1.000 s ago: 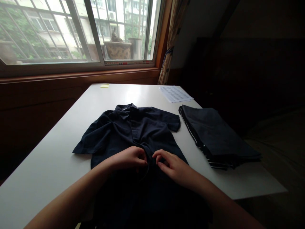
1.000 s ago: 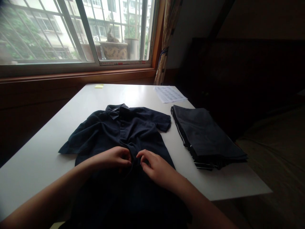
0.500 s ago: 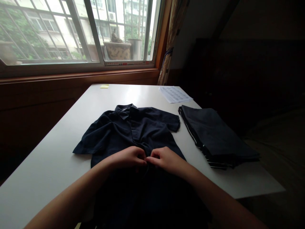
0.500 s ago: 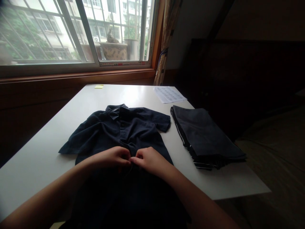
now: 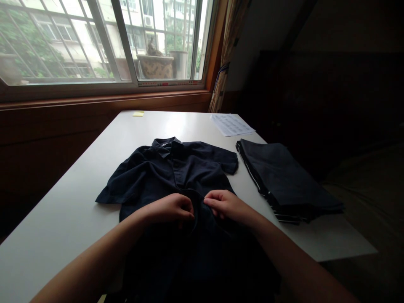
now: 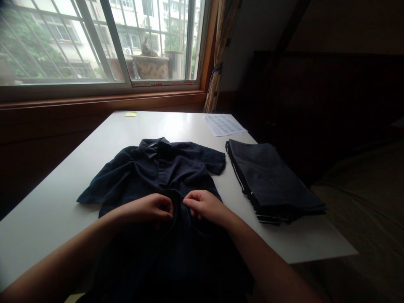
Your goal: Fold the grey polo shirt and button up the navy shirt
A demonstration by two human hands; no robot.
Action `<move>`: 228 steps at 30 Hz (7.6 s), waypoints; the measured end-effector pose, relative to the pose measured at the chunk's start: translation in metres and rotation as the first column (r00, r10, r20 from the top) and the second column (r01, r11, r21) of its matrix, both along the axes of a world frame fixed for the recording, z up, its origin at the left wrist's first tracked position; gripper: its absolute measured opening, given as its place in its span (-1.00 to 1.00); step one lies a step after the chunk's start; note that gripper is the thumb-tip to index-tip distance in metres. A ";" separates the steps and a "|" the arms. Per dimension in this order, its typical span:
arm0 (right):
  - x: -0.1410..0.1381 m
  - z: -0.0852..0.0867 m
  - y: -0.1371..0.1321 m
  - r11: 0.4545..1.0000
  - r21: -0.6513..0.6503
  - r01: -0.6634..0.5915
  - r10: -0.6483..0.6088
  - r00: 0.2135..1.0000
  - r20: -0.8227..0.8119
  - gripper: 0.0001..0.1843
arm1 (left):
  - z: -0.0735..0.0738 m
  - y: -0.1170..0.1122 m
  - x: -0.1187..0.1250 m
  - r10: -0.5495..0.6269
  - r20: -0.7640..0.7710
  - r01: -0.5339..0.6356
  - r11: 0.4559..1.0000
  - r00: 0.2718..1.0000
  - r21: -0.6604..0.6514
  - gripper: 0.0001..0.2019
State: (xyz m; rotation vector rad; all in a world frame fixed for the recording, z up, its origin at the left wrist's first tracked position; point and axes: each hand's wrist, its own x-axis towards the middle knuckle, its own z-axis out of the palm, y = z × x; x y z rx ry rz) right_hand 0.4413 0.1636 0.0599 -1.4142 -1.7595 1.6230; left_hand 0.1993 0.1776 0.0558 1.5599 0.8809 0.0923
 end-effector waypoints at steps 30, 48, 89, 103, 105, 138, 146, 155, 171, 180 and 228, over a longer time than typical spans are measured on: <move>-0.020 -0.020 -0.018 0.996 0.087 0.030 -0.031 1.000 0.002 -0.80 | 0.006 -0.001 0.001 0.008 0.014 -0.009 0.999 1.000 0.037 -0.68; -0.010 -0.010 -0.022 0.951 0.282 0.129 -0.169 0.978 0.123 -0.92 | 0.001 0.003 0.002 0.068 0.091 -0.066 0.997 0.994 -0.029 -0.69; -0.017 -0.014 -0.046 0.839 0.543 0.043 -0.096 0.993 0.069 -0.85 | 0.018 0.007 -0.011 -0.122 0.020 0.104 0.913 0.992 0.395 -0.77; -0.023 -0.023 -0.052 0.766 0.640 -0.064 -0.090 0.974 0.206 -0.83 | -0.006 0.002 0.002 -0.108 -0.144 0.177 0.722 0.984 0.668 -0.92; -0.023 -0.022 -0.051 0.781 0.622 -0.055 -0.092 0.975 0.202 -0.84 | -0.007 0.001 0.004 -0.099 -0.162 0.183 0.717 0.982 0.673 -0.93; -0.015 -0.016 -0.041 0.882 0.456 0.118 -0.136 0.991 0.006 -0.85 | -0.002 0.001 0.006 0.152 0.077 -0.140 0.981 0.985 -0.134 -0.72; -0.015 -0.015 -0.041 0.890 0.439 0.121 -0.126 0.992 -0.017 -0.83 | -0.001 0.000 0.005 0.178 0.106 -0.152 0.964 0.978 -0.220 -0.71; -0.016 -0.019 -0.042 0.885 0.445 0.135 -0.125 0.991 -0.051 -0.80 | -0.001 0.001 0.003 0.192 0.140 -0.151 0.953 0.971 -0.264 -0.68; -0.017 -0.018 -0.044 0.865 0.467 0.184 -0.150 0.983 -0.110 -0.77 | 0.004 0.001 0.003 0.235 0.194 -0.178 0.946 0.952 -0.272 -0.66; -0.018 -0.013 -0.047 0.832 0.540 0.125 -0.108 0.992 -0.064 -0.68 | 0.002 0.000 0.006 0.265 0.179 -0.204 0.932 0.948 -0.298 -0.64; -0.028 -0.022 -0.048 0.748 0.655 0.107 -0.214 0.973 0.085 -0.84 | -0.007 -0.001 0.012 0.328 0.173 -0.277 0.924 0.929 -0.265 -0.60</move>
